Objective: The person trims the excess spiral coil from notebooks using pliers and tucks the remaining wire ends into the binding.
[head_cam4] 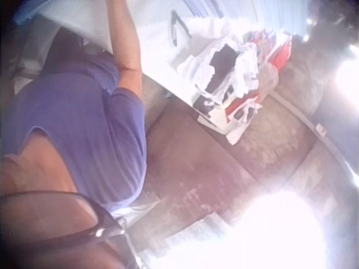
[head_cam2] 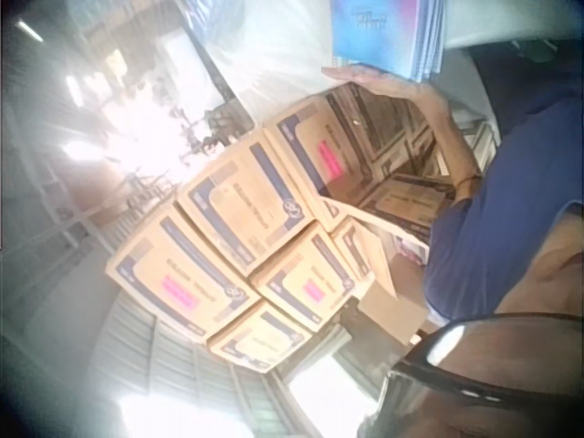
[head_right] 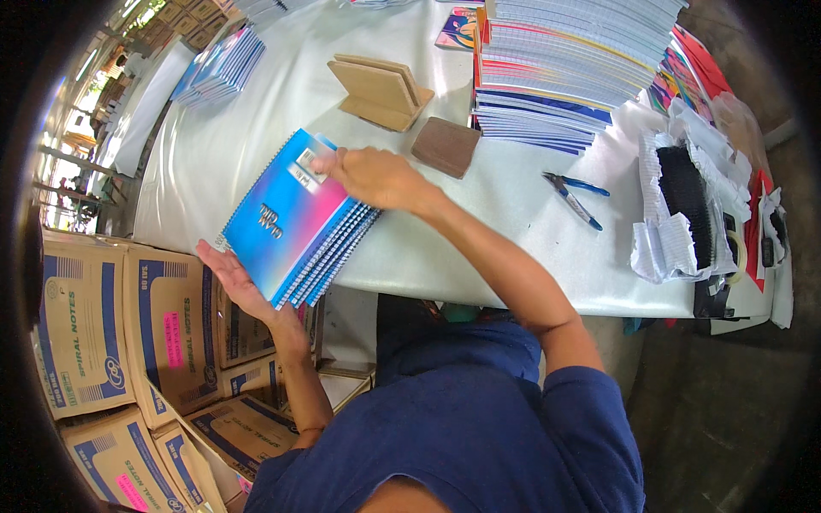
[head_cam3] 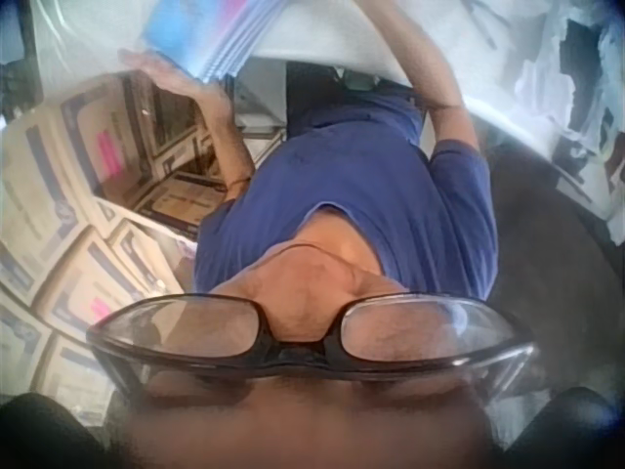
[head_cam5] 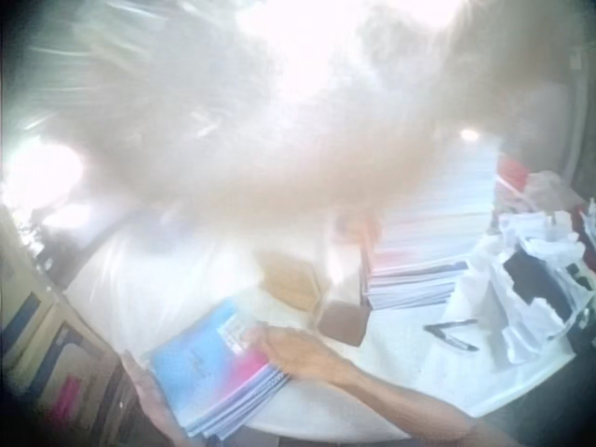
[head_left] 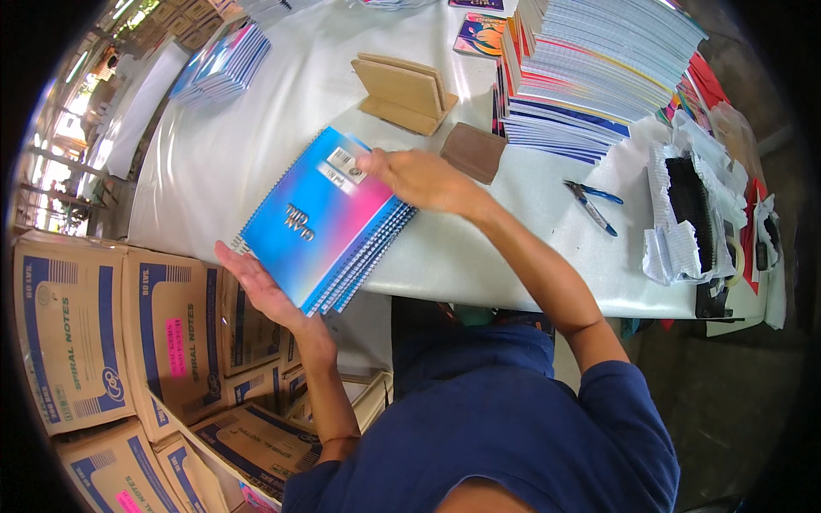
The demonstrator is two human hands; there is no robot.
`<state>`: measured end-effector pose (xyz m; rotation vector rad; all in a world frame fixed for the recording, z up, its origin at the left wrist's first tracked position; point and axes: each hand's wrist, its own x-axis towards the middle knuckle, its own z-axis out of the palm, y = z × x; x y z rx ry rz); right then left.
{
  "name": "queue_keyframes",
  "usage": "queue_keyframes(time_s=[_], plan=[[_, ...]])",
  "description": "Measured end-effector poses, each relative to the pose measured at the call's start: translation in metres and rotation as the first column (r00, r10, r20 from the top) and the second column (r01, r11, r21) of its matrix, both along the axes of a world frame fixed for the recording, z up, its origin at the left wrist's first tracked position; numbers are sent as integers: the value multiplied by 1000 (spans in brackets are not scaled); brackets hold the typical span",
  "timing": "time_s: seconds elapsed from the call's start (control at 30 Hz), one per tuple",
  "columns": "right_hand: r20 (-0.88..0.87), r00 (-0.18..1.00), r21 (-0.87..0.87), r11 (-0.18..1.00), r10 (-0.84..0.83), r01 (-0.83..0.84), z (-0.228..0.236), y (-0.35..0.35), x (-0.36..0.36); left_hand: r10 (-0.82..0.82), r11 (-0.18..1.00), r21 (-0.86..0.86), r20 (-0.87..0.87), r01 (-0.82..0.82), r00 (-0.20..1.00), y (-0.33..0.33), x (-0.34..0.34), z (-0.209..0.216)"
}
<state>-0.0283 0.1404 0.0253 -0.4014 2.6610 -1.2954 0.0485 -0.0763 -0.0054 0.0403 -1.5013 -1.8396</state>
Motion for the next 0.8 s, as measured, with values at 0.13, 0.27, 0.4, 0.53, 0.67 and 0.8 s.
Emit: queue_keyframes(time_s=[0.13,0.27,0.4,0.53,0.67,0.8], plan=[[-103,994,7,1000,25,-24,-1,3,12,27,992,-127,168,-6,985,-3,4,7],[-888,446,-30,982,-112,187,-31,7,39,170,942,-307,83,-137,982,-40,-18,48],[-921,371,125,992,121,-14,-67,-19,65,-181,804,-426,487,414,854,-47,-78,73],[-953,282,114,993,113,-13,-79,-56,46,-499,386,44,850,921,169,-83,-152,41],[-961,265,80,997,72,17,-80,-68,24,-277,347,54,960,936,47,-101,-185,30],[-964,261,62,998,55,17,-71,-68,20,-246,351,-44,959,935,137,-100,-194,36]])
